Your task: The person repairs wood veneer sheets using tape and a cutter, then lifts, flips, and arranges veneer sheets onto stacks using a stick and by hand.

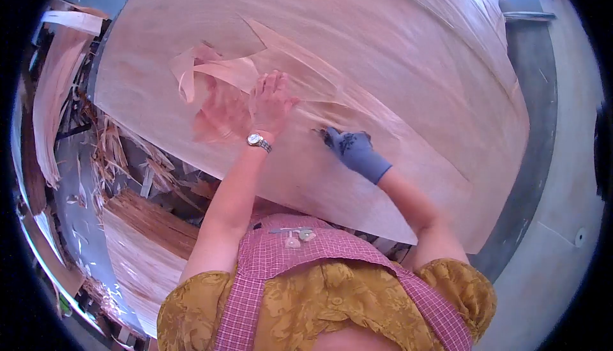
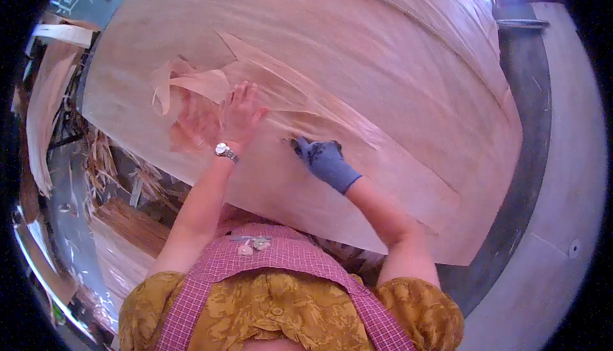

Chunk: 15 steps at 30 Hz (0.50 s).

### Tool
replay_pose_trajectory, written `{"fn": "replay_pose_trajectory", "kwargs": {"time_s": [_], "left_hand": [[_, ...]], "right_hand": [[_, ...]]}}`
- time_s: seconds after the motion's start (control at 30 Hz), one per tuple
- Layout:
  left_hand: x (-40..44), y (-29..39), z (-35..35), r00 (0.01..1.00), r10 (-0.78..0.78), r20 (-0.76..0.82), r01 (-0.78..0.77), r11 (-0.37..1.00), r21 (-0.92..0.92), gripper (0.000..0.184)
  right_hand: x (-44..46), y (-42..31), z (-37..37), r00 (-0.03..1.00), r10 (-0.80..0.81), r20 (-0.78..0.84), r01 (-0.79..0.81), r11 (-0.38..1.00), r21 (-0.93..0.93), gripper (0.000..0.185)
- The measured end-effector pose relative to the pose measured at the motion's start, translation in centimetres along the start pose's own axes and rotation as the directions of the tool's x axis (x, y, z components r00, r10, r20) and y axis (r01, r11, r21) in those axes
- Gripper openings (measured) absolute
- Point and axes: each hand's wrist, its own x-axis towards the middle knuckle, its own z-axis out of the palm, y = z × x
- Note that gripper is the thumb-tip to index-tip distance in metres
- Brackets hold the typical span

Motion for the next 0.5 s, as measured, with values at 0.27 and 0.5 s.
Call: {"fn": "replay_pose_trajectory", "kwargs": {"time_s": [0.27, 0.5], "left_hand": [[0.2, 0.1, 0.2, 1.000, -0.012, -0.004, 0.012, 1.000, 0.003, 0.060], [-0.4, 0.4, 1.2, 0.997, -0.043, -0.066, 0.042, 0.999, -0.014, 0.057]], "right_hand": [[-7.1, 15.3, -0.1, 0.982, -0.164, 0.093, 0.176, 0.974, -0.140, 0.015], [3.6, 10.1, -6.7, 0.959, -0.145, -0.244, 0.171, 0.981, 0.089, 0.017]]}}
